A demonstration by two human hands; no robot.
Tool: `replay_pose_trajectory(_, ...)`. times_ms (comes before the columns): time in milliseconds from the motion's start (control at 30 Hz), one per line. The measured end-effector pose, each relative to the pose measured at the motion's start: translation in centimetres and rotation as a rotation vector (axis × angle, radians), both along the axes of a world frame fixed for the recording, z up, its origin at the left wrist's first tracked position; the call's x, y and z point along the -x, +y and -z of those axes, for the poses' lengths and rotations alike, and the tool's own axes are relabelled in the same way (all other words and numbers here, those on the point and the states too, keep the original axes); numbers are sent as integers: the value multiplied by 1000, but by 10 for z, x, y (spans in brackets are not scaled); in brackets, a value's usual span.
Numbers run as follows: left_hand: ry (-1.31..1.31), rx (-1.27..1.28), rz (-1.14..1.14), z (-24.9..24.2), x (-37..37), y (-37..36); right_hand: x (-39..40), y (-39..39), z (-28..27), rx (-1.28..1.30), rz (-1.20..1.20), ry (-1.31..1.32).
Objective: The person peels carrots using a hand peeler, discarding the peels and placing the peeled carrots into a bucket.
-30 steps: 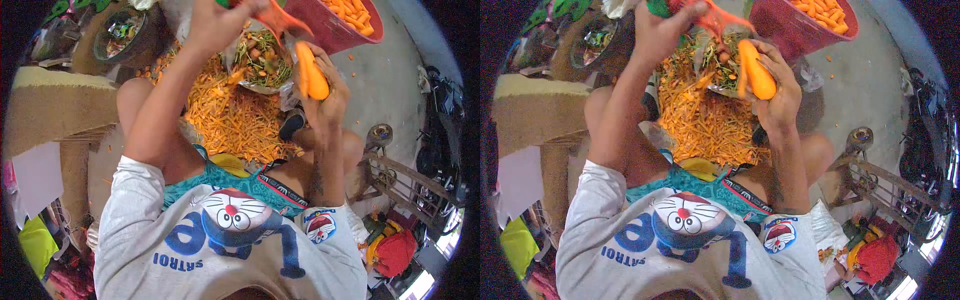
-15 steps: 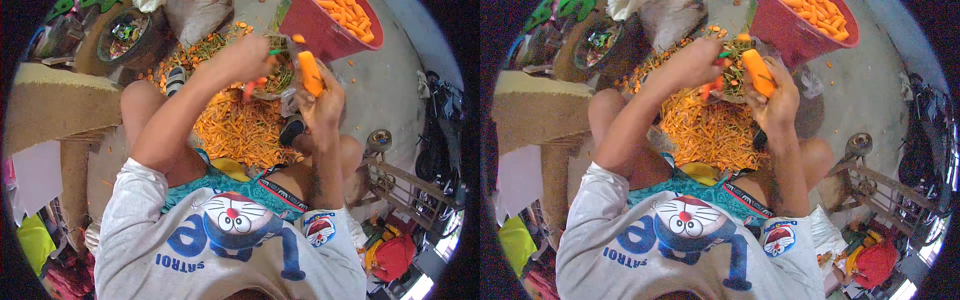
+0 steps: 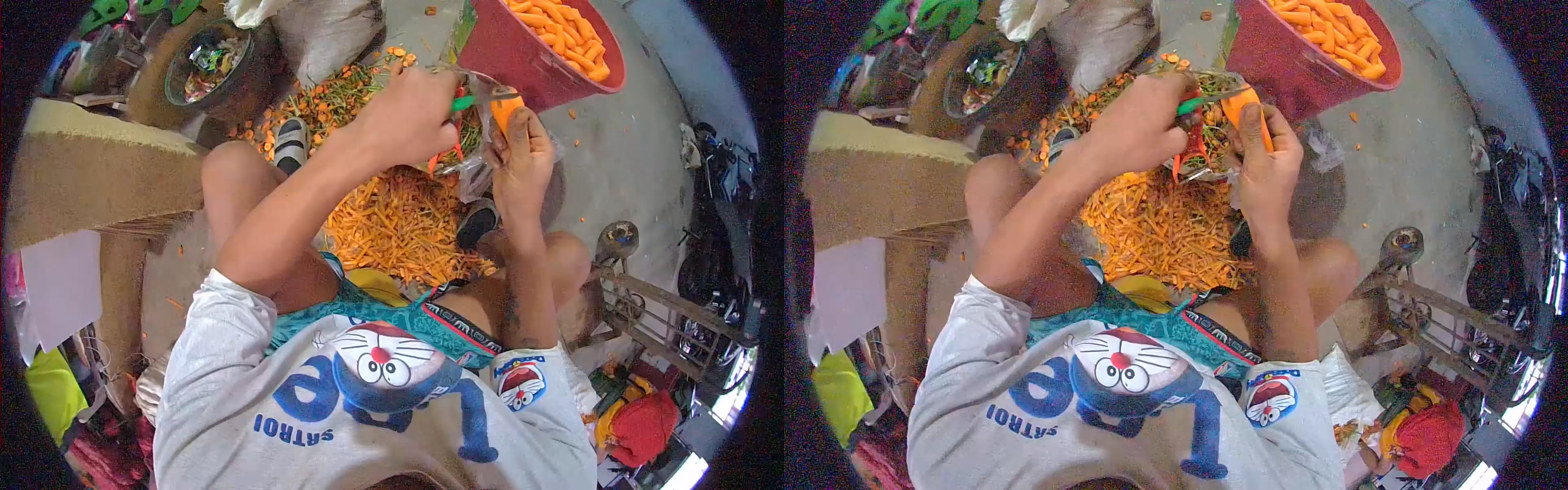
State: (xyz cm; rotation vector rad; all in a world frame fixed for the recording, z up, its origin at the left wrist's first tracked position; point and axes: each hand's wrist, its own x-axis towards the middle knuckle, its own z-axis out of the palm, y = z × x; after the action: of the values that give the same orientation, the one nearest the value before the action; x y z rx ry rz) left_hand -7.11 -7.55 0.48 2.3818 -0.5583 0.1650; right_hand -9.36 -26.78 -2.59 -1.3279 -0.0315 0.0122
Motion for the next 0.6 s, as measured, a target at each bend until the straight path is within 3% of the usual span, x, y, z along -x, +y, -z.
replay_pose_trajectory(267, 84, -11, 4, -5, 6, -8, 0, 13, 4, 40, 150, -85)
replay_pose_trajectory(500, 81, -81, -28, 8, -2, -6, -11, -1, 18, 90, 108, -132)
replay_pose_trajectory(600, 97, -130, -56, 31, -20, 5, 2, -5, 19, -37, -1, -119)
